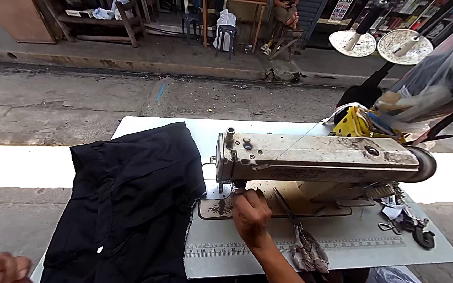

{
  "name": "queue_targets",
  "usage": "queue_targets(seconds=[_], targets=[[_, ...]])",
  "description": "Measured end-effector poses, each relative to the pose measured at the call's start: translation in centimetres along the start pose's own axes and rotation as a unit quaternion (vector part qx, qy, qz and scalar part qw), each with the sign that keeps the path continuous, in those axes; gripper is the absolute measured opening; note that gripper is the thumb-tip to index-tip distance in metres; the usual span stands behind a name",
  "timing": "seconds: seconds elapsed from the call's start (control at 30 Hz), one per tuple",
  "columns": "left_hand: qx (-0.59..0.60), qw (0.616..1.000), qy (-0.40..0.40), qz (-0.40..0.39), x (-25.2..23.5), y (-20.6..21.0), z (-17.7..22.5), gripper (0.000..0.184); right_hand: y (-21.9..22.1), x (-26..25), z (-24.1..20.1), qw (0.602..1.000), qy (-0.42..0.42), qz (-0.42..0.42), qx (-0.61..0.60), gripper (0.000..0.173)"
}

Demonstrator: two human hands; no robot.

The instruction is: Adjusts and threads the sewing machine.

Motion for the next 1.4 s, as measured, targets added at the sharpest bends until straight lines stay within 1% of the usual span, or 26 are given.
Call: queue_targets(seconds=[0.03, 0.07, 0.1, 0.13, 0.17, 0.2, 0.23, 0.27, 0.33, 0.4, 0.5, 0.57, 0.6, 0.7, 0.73, 0.8, 0.83, 0.9, 0.93, 1.0, 1.1, 1.17, 1.2, 1.3, 1.4], targets=[[-0.071, 0.997, -0.004, 0.007, 1.4, 4.0, 0.4, 0.025, -0.3, 0.6, 0.2, 1.0, -0.008, -0.008, -0.023, 0.01], [-0.128, 0.991, 0.008, -0.032, 2.4, 8.5, 0.9, 0.02, -0.8, 1.3, 0.4, 0.998, 0.008, -0.008, -0.057, 0.01], [-0.149, 0.985, 0.03, -0.079, 3.0, 13.2, 1.4, 0.016, -1.5, 1.8, 0.7, 0.994, 0.048, 0.004, -0.097, 0.011], [-0.144, 0.982, 0.049, -0.116, 3.6, 17.3, 1.3, 0.015, -1.9, 1.9, 1.1, 0.985, 0.105, 0.014, -0.133, 0.012], [-0.132, 0.979, 0.059, -0.141, 4.2, 20.6, 0.7, 0.017, -2.1, 1.9, 1.6, 0.97, 0.171, 0.013, -0.17, 0.02], [-0.13, 0.978, 0.06, -0.153, 4.9, 23.1, -0.1, 0.018, -2.2, 1.9, 2.2, 0.95, 0.233, -0.001, -0.208, 0.028], [-0.143, 0.976, 0.059, -0.154, 5.3, 25.1, -0.8, 0.019, -2.2, 1.7, 2.6, 0.929, 0.276, -0.015, -0.247, 0.032], [-0.171, 0.972, 0.063, -0.15, 5.6, 26.7, -1.3, 0.02, -1.9, 1.5, 2.8, 0.915, 0.293, -0.022, -0.278, 0.031], [-0.221, 0.962, 0.088, -0.133, 6.2, 28.7, -2.1, 0.02, -1.6, 1.0, 2.8, 0.907, 0.283, -0.033, -0.311, 0.029], [-0.229, 0.962, 0.111, -0.102, 6.6, 29.4, -2.9, 0.019, -1.3, 1.1, 2.9, 0.906, 0.268, -0.041, -0.324, 0.031], [-0.181, 0.971, 0.138, -0.075, 6.9, 29.6, -3.6, 0.018, -1.1, 2.1, 3.5, 0.905, 0.263, -0.035, -0.332, 0.032], [-0.148, 0.976, 0.147, -0.066, 6.7, 29.8, -4.0, 0.014, -1.0, 2.7, 3.5, 0.898, 0.286, -0.028, -0.333, 0.039], [-0.145, 0.976, 0.15, -0.059, 6.6, 30.0, -4.1, 0.012, -1.0, 2.9, 3.5, 0.887, 0.31, -0.026, -0.342, 0.043], [-0.193, 0.968, 0.156, -0.046, 6.8, 30.3, -4.7, 0.007, -0.6, 3.0, 3.4, 0.858, 0.363, -0.037, -0.362, 0.046], [-0.219, 0.962, 0.158, -0.046, 7.1, 30.3, -4.8, 0.007, -0.4, 2.9, 3.4, 0.852, 0.374, -0.041, -0.364, 0.044], [-0.258, 0.953, 0.154, -0.048, 7.5, 30.2, -4.8, 0.006, 0.4, 2.2, 3.6, 0.859, 0.37, -0.036, -0.351, 0.027], [-0.264, 0.953, 0.14, -0.051, 7.5, 30.1, -4.7, 0.005, 0.6, 2.2, 3.8, 0.87, 0.36, -0.047, -0.334, 0.02], [-0.256, 0.958, 0.116, -0.054, 7.2, 30.1, -4.5, 0.003, 0.7, 2.4, 4.0, 0.882, 0.346, -0.062, -0.315, 0.012], [-0.255, 0.958, 0.118, -0.052, 7.0, 30.2, -4.8, 0.003, 0.7, 2.3, 4.1, 0.884, 0.341, -0.066, -0.313, 0.009], [-0.25, 0.956, 0.131, -0.082, 7.2, 30.0, -5.4, 0.003, 0.5, 1.9, 4.1, 0.881, 0.334, -0.074, -0.328, 0.007], [-0.251, 0.957, 0.082, -0.117, 8.0, 29.3, -5.4, 0.012, 0.3, 0.3, 3.9, 0.859, 0.341, -0.1, -0.367, 0.01], [-0.246, 0.96, 0.057, -0.122, 8.3, 29.1, -5.4, 0.015, 0.4, -0.8, 3.9, 0.864, 0.333, -0.111, -0.36, 0.007], [-0.244, 0.96, 0.058, -0.121, 8.4, 29.0, -5.5, 0.016, 0.5, -1.0, 3.9, 0.862, 0.333, -0.111, -0.365, 0.007], [-0.264, 0.953, 0.105, -0.103, 7.8, 29.6, -5.3, 0.013, 0.2, 0.6, 4.3, 0.86, 0.342, -0.102, -0.365, 0.008], [-0.279, 0.953, 0.104, -0.055, 7.1, 30.5, -4.4, 0.008, 0.2, 1.4, 4.4, 0.876, 0.333, -0.087, -0.338, 0.005]])
Point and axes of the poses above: each hand's wrist, its own x-axis away from the middle knuckle, its own y-axis out of the palm, z = x × y, the point moved 4 cm from there along -x, towards the middle knuckle, and after that the axes turned 7 degrees about z, right-handed, at the moved point
